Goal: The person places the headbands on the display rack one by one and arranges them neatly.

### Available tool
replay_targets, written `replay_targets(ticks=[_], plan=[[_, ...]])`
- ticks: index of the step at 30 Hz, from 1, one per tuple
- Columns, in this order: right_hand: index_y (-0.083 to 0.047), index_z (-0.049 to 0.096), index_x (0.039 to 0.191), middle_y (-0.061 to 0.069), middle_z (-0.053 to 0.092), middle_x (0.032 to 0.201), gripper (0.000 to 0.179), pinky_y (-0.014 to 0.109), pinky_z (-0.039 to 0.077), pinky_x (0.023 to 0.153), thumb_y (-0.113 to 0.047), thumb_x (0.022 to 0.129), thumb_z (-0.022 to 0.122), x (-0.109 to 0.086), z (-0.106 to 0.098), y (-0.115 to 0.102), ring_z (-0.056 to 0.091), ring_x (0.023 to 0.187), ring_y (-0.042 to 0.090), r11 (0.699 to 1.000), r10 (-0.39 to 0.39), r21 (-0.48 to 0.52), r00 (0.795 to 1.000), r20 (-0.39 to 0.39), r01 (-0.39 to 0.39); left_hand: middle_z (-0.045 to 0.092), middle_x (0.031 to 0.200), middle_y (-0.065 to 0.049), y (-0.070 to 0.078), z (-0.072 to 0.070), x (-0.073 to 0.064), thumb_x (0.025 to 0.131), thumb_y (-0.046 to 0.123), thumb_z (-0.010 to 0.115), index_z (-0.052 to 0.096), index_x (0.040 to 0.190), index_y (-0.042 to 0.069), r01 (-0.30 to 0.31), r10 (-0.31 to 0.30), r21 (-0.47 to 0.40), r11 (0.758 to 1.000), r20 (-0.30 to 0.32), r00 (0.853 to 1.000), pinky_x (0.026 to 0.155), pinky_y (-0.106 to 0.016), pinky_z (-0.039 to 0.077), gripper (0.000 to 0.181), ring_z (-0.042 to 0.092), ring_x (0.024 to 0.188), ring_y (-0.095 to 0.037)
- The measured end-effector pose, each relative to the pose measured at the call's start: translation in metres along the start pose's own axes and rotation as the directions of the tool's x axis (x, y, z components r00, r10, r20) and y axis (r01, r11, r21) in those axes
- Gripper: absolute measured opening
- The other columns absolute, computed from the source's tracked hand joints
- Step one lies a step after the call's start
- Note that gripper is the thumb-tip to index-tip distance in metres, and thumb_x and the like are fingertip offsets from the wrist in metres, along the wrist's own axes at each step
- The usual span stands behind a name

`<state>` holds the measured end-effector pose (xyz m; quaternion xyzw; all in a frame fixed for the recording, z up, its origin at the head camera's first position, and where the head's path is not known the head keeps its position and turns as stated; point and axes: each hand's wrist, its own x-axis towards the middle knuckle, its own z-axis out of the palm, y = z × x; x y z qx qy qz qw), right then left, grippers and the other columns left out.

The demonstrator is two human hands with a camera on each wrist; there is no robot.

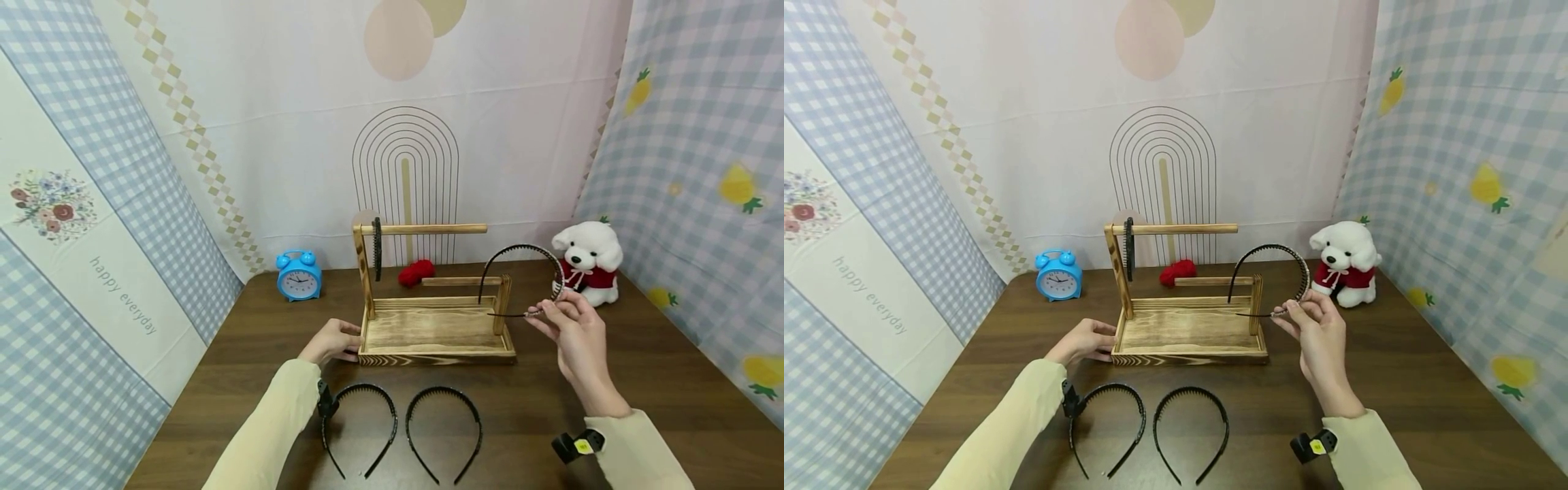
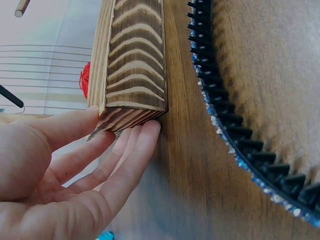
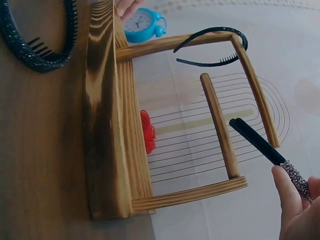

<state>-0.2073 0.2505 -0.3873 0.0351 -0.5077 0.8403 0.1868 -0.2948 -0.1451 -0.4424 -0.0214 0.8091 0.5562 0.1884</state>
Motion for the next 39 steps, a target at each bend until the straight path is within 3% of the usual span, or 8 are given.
replay_targets(ticks=[12, 23, 39], plan=[[0.0, 0.047, 0.099, 0.006, 0.064, 0.083, 0.017, 0.033, 0.061, 0.075, 0.0, 0.093, 0.062, 0.013, 0.015, 0.0, 0.07, 0.079, 0.018, 1.0, -0.012, 0.019, 0.998, -0.059, 0.014, 0.068, 0.109, -0.026, 0.001, 0.0, -0.001, 0.096, 0.002, 0.058, 0.051, 0.133, -0.012, 0.003, -0.003, 0.005, 1.0, -0.003, 1.0, 0.076, -0.042, 0.061, 0.04, 0.071, 0.093, -0.03], [-0.001, 0.049, 0.093, 0.008, 0.062, 0.079, 0.012, 0.033, 0.062, 0.07, 0.006, 0.093, 0.059, 0.023, 0.025, 0.006, 0.069, 0.074, 0.02, 0.996, -0.041, 0.069, 0.985, -0.167, 0.053, 0.068, 0.109, -0.026, 0.001, 0.0, -0.001, 0.097, 0.002, 0.058, 0.051, 0.133, -0.012, 0.004, -0.004, -0.001, 1.0, -0.007, 1.0, 0.076, -0.042, 0.061, 0.039, 0.071, 0.093, -0.03], [-0.002, 0.047, 0.096, 0.008, 0.06, 0.083, 0.013, 0.032, 0.062, 0.072, 0.005, 0.094, 0.058, 0.033, 0.034, 0.009, 0.068, 0.075, 0.019, 0.998, -0.019, 0.058, 0.983, -0.182, 0.03, 0.067, 0.112, -0.027, -0.001, 0.0, 0.002, 0.096, 0.001, 0.058, 0.049, 0.134, -0.012, 0.013, -0.013, -0.013, 1.0, -0.004, 1.0, 0.077, -0.042, 0.061, 0.041, 0.069, 0.098, -0.032]])
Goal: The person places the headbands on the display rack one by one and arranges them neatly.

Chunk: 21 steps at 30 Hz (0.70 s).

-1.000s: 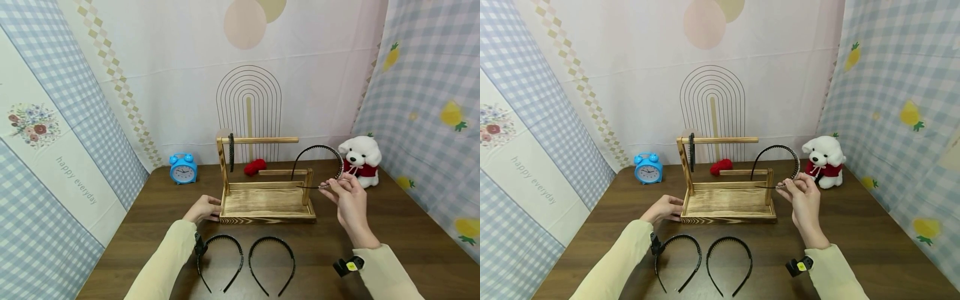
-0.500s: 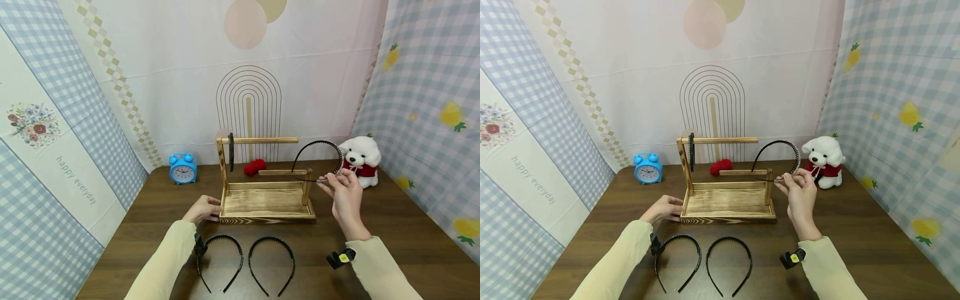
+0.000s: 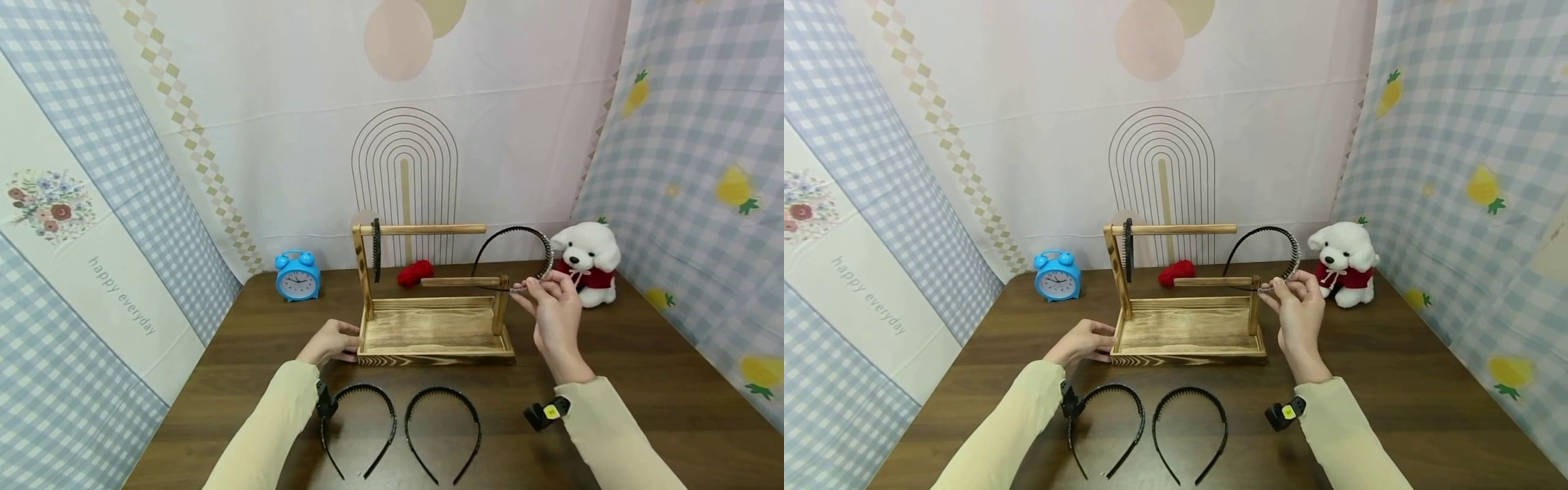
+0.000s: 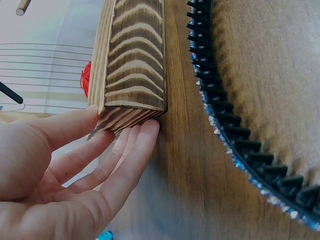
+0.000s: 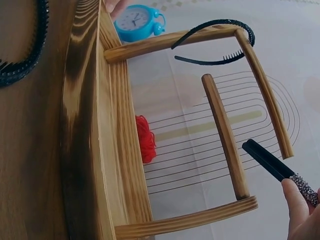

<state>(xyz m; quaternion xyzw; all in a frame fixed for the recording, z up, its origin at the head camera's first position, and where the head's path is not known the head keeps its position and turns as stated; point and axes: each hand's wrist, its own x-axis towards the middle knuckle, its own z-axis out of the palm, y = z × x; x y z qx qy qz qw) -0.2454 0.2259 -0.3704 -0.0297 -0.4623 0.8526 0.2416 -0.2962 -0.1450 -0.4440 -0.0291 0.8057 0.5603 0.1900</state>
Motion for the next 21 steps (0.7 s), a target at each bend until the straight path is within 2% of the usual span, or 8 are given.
replay_targets(ticks=[10, 21], plan=[[0.0, 0.046, 0.095, 0.008, 0.059, 0.084, 0.011, 0.031, 0.062, 0.071, 0.005, 0.095, 0.056, 0.003, 0.013, 0.004, 0.068, 0.075, 0.018, 0.999, -0.014, -0.053, 1.0, 0.003, 0.014, 0.067, 0.113, -0.027, -0.001, 0.0, 0.0, 0.097, 0.002, 0.058, 0.05, 0.134, -0.012, 0.008, -0.008, 0.01, 1.0, -0.002, 1.0, 0.076, -0.041, 0.061, 0.041, 0.069, 0.097, -0.031], [-0.005, 0.045, 0.093, 0.005, 0.06, 0.081, 0.015, 0.029, 0.061, 0.07, 0.004, 0.095, 0.057, 0.005, 0.023, 0.009, 0.069, 0.076, 0.015, 0.994, -0.019, -0.111, 1.0, 0.012, 0.02, 0.066, 0.113, -0.027, -0.001, -0.001, 0.001, 0.097, 0.002, 0.058, 0.048, 0.135, -0.012, 0.001, -0.001, 0.002, 1.0, 0.008, 1.0, 0.076, -0.041, 0.061, 0.042, 0.069, 0.098, -0.032]])
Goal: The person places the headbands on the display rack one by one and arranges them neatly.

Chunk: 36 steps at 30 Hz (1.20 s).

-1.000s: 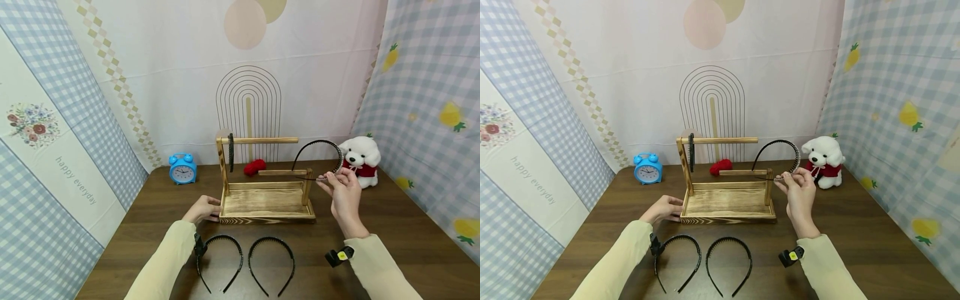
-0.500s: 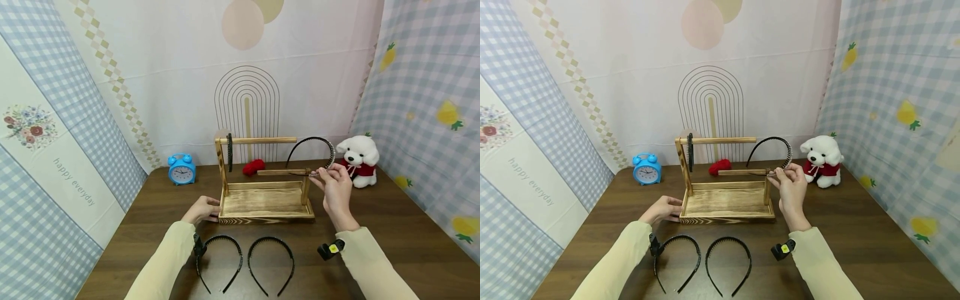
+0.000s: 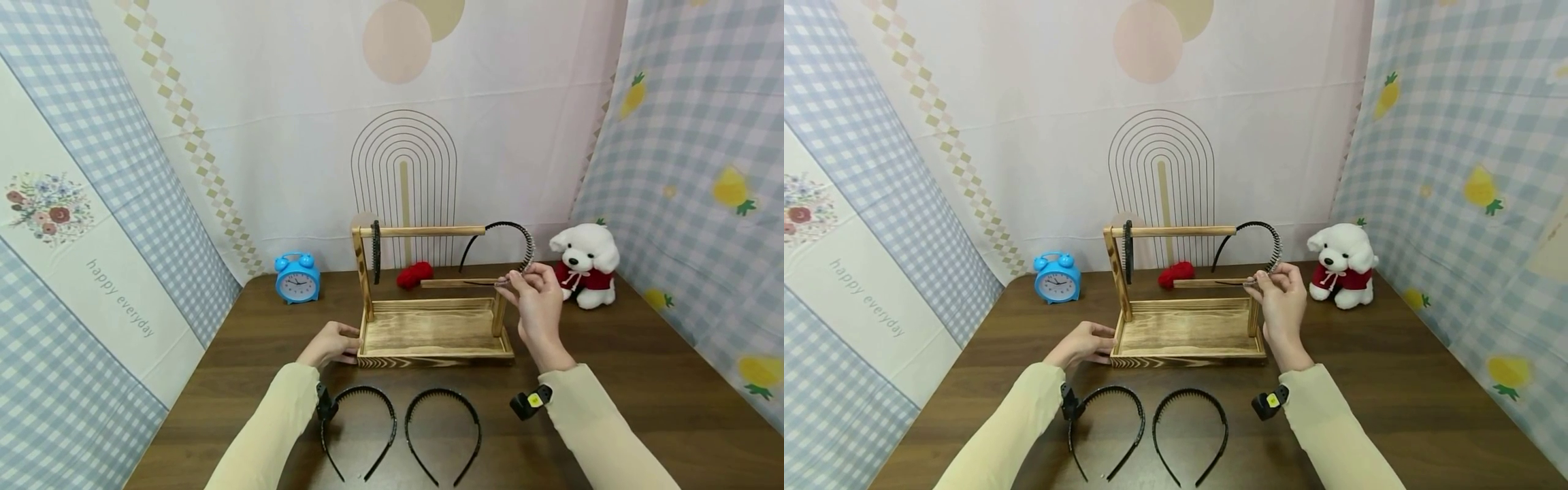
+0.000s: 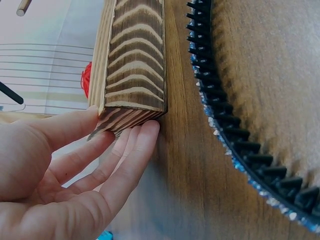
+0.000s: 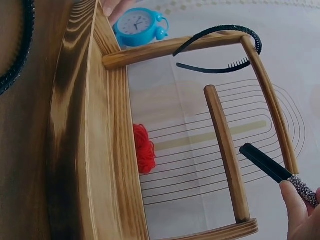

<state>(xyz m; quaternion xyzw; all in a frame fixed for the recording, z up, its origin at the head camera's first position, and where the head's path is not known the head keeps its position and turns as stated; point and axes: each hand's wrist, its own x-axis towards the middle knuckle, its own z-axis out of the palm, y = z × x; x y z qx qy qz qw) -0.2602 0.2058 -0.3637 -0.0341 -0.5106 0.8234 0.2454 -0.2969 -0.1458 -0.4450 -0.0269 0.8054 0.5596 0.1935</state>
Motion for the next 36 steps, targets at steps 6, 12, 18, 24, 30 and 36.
replay_targets(ticks=[6, 12, 18, 24, 30, 36], plan=[[-0.003, 0.044, 0.093, 0.005, 0.062, 0.08, 0.015, 0.028, 0.061, 0.071, 0.005, 0.095, 0.056, 0.001, 0.004, 0.001, 0.069, 0.075, 0.015, 1.0, -0.014, -0.011, 1.0, 0.022, 0.014, 0.067, 0.112, -0.027, 0.0, 0.0, 0.001, 0.096, 0.001, 0.058, 0.049, 0.135, -0.013, -0.005, 0.005, -0.004, 1.0, 0.001, 1.0, 0.075, -0.041, 0.061, 0.042, 0.069, 0.098, -0.032], [0.0, 0.044, 0.094, 0.004, 0.064, 0.08, 0.013, 0.028, 0.061, 0.071, 0.007, 0.095, 0.056, 0.001, 0.012, 0.004, 0.068, 0.074, 0.015, 1.0, -0.015, -0.023, 1.0, 0.025, 0.016, 0.067, 0.113, -0.027, -0.002, 0.0, 0.001, 0.097, 0.002, 0.058, 0.049, 0.135, -0.012, 0.001, -0.001, 0.005, 1.0, -0.004, 1.0, 0.076, -0.041, 0.061, 0.042, 0.069, 0.098, -0.032], [0.0, 0.046, 0.097, 0.004, 0.062, 0.08, 0.012, 0.028, 0.061, 0.072, 0.004, 0.095, 0.058, -0.001, 0.022, 0.005, 0.068, 0.076, 0.015, 0.997, -0.044, -0.069, 0.998, 0.042, 0.047, 0.066, 0.112, -0.028, -0.002, 0.0, 0.0, 0.097, 0.002, 0.057, 0.048, 0.135, -0.013, -0.007, 0.007, 0.005, 1.0, -0.006, 1.0, 0.076, -0.041, 0.061, 0.041, 0.069, 0.098, -0.032], [0.009, 0.043, 0.101, 0.004, 0.061, 0.077, 0.017, 0.029, 0.061, 0.072, 0.006, 0.094, 0.058, -0.003, 0.026, 0.008, 0.068, 0.073, 0.014, 0.998, -0.028, -0.058, 0.998, 0.048, 0.03, 0.066, 0.112, -0.028, -0.002, 0.0, 0.0, 0.097, 0.002, 0.057, 0.049, 0.134, -0.013, -0.006, 0.006, -0.003, 1.0, -0.01, 1.0, 0.076, -0.042, 0.061, 0.041, 0.069, 0.097, -0.031], [0.007, 0.044, 0.1, 0.003, 0.061, 0.078, 0.017, 0.03, 0.062, 0.073, 0.006, 0.093, 0.059, -0.004, 0.028, 0.012, 0.069, 0.073, 0.015, 0.998, -0.022, -0.062, 0.998, 0.055, 0.025, 0.064, 0.113, -0.03, -0.003, 0.001, 0.0, 0.096, 0.0, 0.057, 0.048, 0.133, -0.015, -0.022, 0.022, -0.017, 1.0, 0.0, 1.0, 0.076, -0.043, 0.061, 0.041, 0.069, 0.095, -0.031], [0.008, 0.043, 0.1, 0.003, 0.06, 0.079, 0.018, 0.029, 0.062, 0.073, 0.006, 0.093, 0.06, -0.007, 0.031, 0.016, 0.069, 0.075, 0.016, 0.996, -0.025, -0.084, 0.997, 0.075, 0.031, 0.065, 0.111, -0.029, -0.003, 0.002, 0.001, 0.096, -0.001, 0.057, 0.049, 0.133, -0.015, -0.026, 0.026, -0.021, 0.999, -0.005, 1.0, 0.074, -0.041, 0.062, 0.041, 0.069, 0.094, -0.031]])
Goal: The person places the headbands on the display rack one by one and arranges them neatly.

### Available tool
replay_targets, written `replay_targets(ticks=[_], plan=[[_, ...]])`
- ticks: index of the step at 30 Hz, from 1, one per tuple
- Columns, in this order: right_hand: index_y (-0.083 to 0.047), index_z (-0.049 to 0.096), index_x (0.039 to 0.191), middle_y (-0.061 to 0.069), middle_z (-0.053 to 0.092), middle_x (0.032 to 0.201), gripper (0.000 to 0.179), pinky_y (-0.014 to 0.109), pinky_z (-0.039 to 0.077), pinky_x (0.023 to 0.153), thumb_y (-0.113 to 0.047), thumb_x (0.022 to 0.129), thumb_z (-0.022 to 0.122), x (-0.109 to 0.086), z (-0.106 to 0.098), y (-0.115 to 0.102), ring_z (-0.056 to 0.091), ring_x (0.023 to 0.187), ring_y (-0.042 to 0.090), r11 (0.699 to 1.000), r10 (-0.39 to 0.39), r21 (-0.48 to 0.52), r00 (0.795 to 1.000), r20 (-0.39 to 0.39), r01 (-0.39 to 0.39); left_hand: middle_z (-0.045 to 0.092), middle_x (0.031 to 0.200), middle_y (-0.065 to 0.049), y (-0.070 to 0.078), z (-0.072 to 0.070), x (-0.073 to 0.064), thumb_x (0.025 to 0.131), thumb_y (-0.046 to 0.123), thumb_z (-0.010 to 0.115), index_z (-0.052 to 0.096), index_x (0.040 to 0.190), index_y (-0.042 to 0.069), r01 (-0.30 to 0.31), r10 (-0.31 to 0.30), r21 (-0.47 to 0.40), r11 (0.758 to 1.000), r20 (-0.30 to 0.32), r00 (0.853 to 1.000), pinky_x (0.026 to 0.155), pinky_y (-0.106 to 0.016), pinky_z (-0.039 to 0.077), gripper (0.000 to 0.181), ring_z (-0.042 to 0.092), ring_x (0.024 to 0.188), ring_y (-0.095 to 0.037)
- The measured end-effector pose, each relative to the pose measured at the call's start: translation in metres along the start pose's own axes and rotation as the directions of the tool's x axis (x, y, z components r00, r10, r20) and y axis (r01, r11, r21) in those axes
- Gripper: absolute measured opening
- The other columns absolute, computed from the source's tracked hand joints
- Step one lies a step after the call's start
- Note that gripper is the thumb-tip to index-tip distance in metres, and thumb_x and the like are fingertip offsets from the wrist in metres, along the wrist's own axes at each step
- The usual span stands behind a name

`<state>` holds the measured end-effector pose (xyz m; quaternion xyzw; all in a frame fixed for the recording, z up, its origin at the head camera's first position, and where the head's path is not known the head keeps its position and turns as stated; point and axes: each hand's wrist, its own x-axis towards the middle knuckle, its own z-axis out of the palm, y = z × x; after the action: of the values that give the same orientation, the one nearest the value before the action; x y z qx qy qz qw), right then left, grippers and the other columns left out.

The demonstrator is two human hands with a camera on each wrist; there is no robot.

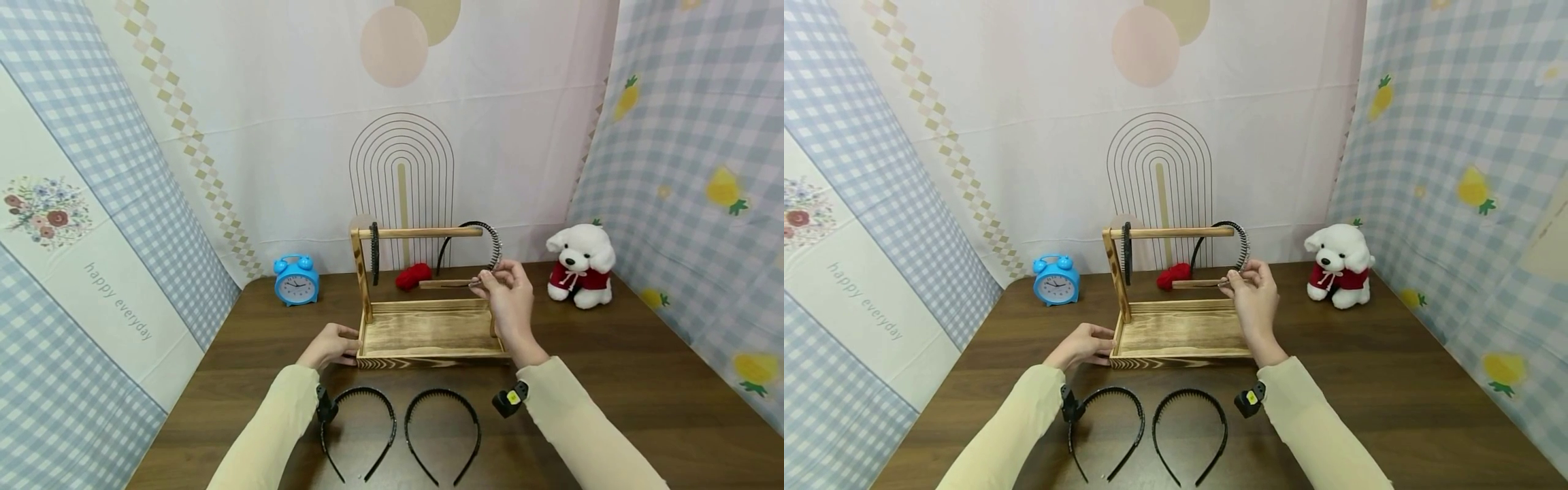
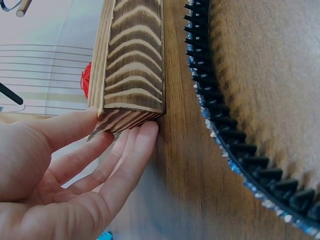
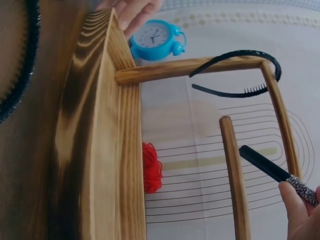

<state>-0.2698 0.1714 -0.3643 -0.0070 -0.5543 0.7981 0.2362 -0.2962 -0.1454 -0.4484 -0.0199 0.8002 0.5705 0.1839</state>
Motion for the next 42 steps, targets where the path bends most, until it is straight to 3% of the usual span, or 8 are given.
replay_targets(ticks=[8, 14, 21, 26, 35, 42], plan=[[0.008, 0.044, 0.105, 0.002, 0.059, 0.084, 0.019, 0.03, 0.061, 0.076, 0.007, 0.093, 0.06, -0.004, 0.007, 0.004, 0.068, 0.078, 0.017, 0.999, 0.011, -0.051, 0.999, 0.03, -0.009, 0.064, 0.114, -0.031, 0.0, -0.001, -0.001, 0.096, 0.001, 0.057, 0.047, 0.134, -0.015, -0.002, 0.002, 0.005, 1.0, 0.009, 1.0, 0.077, -0.044, 0.061, 0.042, 0.069, 0.097, -0.033], [-0.004, 0.048, 0.094, 0.003, 0.059, 0.083, 0.018, 0.03, 0.061, 0.074, 0.009, 0.091, 0.06, -0.005, 0.014, 0.008, 0.068, 0.076, 0.017, 0.999, -0.011, -0.036, 0.999, 0.038, 0.012, 0.066, 0.111, -0.029, 0.0, -0.001, 0.0, 0.096, 0.001, 0.058, 0.049, 0.133, -0.014, 0.003, -0.003, 0.014, 1.0, 0.002, 1.0, 0.076, -0.042, 0.061, 0.041, 0.07, 0.094, -0.031], [0.008, 0.047, 0.105, 0.009, 0.06, 0.09, 0.02, 0.03, 0.061, 0.076, 0.008, 0.091, 0.061, -0.006, 0.019, 0.008, 0.068, 0.077, 0.016, 0.997, -0.023, -0.074, 0.998, 0.058, 0.027, 0.066, 0.11, -0.028, 0.0, 0.0, 0.0, 0.096, 0.001, 0.058, 0.049, 0.133, -0.014, 0.004, -0.004, 0.014, 1.0, -0.008, 1.0, 0.075, -0.042, 0.061, 0.041, 0.07, 0.093, -0.03], [0.007, 0.046, 0.106, 0.016, 0.058, 0.095, 0.02, 0.03, 0.061, 0.077, 0.007, 0.092, 0.061, -0.007, 0.023, 0.008, 0.069, 0.08, 0.018, 0.995, -0.027, -0.089, 0.997, 0.066, 0.033, 0.067, 0.109, -0.027, 0.001, 0.0, -0.001, 0.096, 0.001, 0.059, 0.05, 0.133, -0.013, 0.008, -0.008, 0.017, 1.0, -0.016, 1.0, 0.075, -0.042, 0.061, 0.041, 0.07, 0.092, -0.029], [0.011, 0.047, 0.111, 0.01, 0.059, 0.092, 0.025, 0.031, 0.061, 0.077, 0.006, 0.091, 0.062, -0.007, 0.032, 0.008, 0.069, 0.079, 0.017, 0.997, -0.012, -0.08, 0.998, 0.067, 0.018, 0.068, 0.109, -0.027, 0.001, 0.0, 0.0, 0.096, 0.001, 0.058, 0.05, 0.133, -0.013, 0.006, -0.006, 0.02, 1.0, -0.01, 1.0, 0.076, -0.043, 0.061, 0.041, 0.07, 0.093, -0.03], [0.009, 0.048, 0.111, 0.015, 0.059, 0.093, 0.025, 0.03, 0.061, 0.076, 0.006, 0.091, 0.063, -0.007, 0.037, 0.009, 0.069, 0.079, 0.019, 0.994, -0.008, -0.108, 0.997, 0.071, 0.016, 0.067, 0.109, -0.027, 0.001, 0.0, -0.002, 0.096, 0.002, 0.059, 0.05, 0.133, -0.013, 0.005, -0.005, 0.016, 1.0, -0.004, 1.0, 0.077, -0.043, 0.061, 0.041, 0.07, 0.094, -0.031]])
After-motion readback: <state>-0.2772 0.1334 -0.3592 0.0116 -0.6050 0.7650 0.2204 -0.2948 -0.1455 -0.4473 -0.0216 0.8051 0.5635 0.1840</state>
